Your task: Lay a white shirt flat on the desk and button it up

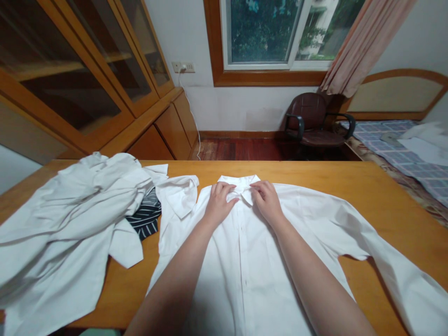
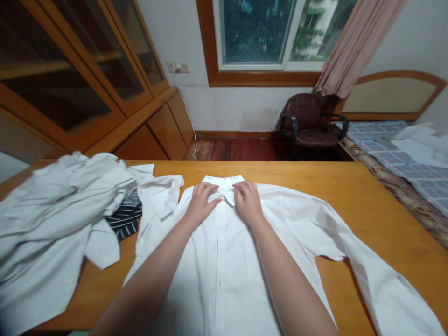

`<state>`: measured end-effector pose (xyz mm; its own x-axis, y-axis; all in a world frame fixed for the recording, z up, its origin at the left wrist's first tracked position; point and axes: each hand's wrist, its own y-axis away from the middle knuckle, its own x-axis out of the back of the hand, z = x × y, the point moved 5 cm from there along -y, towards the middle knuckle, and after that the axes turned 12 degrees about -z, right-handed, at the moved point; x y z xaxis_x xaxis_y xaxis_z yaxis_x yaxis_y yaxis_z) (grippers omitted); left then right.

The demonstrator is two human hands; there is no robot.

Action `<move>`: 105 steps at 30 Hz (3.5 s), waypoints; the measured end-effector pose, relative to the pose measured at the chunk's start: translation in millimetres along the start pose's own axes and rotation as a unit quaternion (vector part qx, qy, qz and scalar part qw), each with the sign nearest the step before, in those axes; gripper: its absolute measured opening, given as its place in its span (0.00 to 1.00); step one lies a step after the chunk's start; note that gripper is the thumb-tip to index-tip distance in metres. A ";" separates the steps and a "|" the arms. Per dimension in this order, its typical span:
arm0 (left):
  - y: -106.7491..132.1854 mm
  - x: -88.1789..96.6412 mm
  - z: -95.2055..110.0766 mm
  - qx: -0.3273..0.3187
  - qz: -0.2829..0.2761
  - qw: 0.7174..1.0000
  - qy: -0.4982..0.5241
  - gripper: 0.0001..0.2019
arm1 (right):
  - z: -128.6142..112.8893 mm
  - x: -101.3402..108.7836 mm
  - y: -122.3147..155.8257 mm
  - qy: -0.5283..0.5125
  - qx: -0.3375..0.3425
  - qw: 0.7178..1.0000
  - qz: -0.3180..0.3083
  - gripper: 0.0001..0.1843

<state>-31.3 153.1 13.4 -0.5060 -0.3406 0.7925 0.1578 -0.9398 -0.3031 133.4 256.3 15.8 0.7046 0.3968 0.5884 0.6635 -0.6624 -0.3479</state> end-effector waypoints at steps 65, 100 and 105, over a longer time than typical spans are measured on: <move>-31.7 58.7 7.7 0.078 -0.191 0.917 0.342 0.27 | -52.6 12.8 10.8 0.064 0.172 0.981 -0.065 0.10; -25.0 28.4 -0.9 0.034 -0.087 0.983 -0.159 0.20 | 8.0 23.5 -19.8 0.245 0.042 0.961 -0.119 0.19; -7.4 -3.9 2.7 0.062 -0.177 0.961 -0.201 0.26 | 8.7 -10.8 -0.8 0.285 0.059 0.938 -0.190 0.29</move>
<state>-28.2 161.3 14.0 -0.1812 0.0413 0.9826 0.1492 -0.9864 0.0690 127.4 258.1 3.4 0.1854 0.1643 0.9688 0.8861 -0.4543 -0.0925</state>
